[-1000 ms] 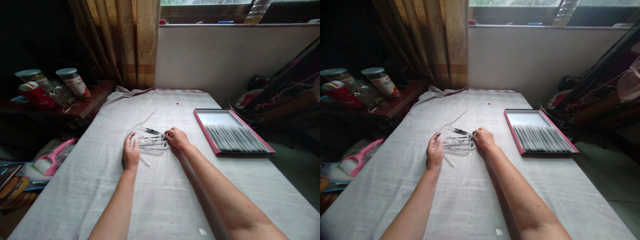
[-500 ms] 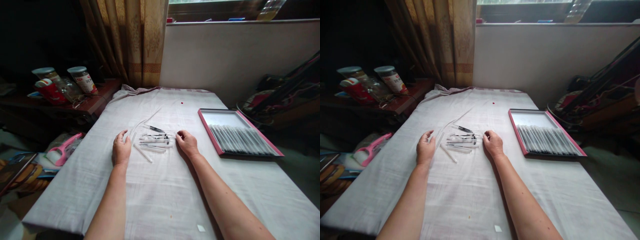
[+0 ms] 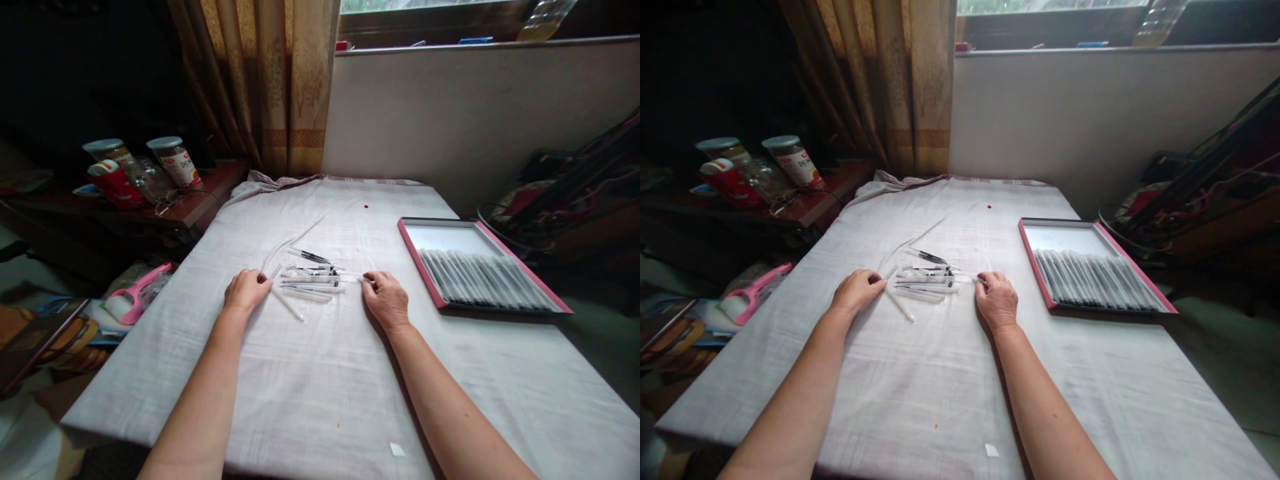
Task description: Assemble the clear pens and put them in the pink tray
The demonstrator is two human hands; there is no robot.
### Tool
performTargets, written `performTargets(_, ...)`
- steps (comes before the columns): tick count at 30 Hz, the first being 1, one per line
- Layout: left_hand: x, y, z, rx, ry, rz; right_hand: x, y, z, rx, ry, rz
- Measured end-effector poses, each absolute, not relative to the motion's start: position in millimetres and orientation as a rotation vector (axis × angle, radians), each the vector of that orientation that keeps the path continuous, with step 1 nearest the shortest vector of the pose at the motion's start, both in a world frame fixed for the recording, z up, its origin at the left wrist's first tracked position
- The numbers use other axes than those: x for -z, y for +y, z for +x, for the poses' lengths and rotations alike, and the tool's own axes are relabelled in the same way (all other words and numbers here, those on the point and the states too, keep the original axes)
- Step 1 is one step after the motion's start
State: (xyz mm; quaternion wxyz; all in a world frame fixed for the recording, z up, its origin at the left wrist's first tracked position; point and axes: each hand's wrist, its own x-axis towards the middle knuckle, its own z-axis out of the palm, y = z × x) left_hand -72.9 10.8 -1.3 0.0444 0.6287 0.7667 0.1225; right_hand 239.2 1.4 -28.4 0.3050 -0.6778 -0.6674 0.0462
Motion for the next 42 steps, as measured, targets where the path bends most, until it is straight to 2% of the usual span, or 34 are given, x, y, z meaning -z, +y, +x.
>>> performTargets(5,-4.7,22.6,-73.1,-0.350,2.315,1.796,25.6,-1.9,237.1,-0.086,-1.823,-1.841)
performTargets(10,-8.6,8.6,-61.4,-0.648,2.275,1.805,26.4,1.5,237.8,-0.080,-1.825,-1.770)
performTargets(12,-7.1,1.5,-48.7,-1.029,2.010,1.690,23.8,7.9,235.1,-0.076,-1.831,-1.737)
performTargets(15,0.7,-4.9,-23.4,-1.316,1.591,1.443,15.2,22.5,226.1,-0.099,-1.907,-1.729)
performTargets(21,14.4,-7.3,6.0,-1.362,1.240,1.054,3.0,47.7,207.2,-0.124,-2.193,-1.875)
performTargets(26,15.6,-8.7,0.8,-1.368,1.240,1.051,6.0,45.8,211.5,-0.145,-2.128,-1.852)
performTargets(30,18.2,-10.5,-1.7,-1.409,1.373,1.315,2.5,33.8,223.9,-0.388,-1.742,-1.726)
performTargets(36,16.2,-13.8,-3.7,-1.528,1.551,1.883,-20.0,28.2,238.1,-0.833,-1.201,-1.279)
performTargets(42,15.8,-14.1,-4.4,-1.508,1.561,1.913,-38.4,26.7,248.6,-0.913,-1.059,-1.181)
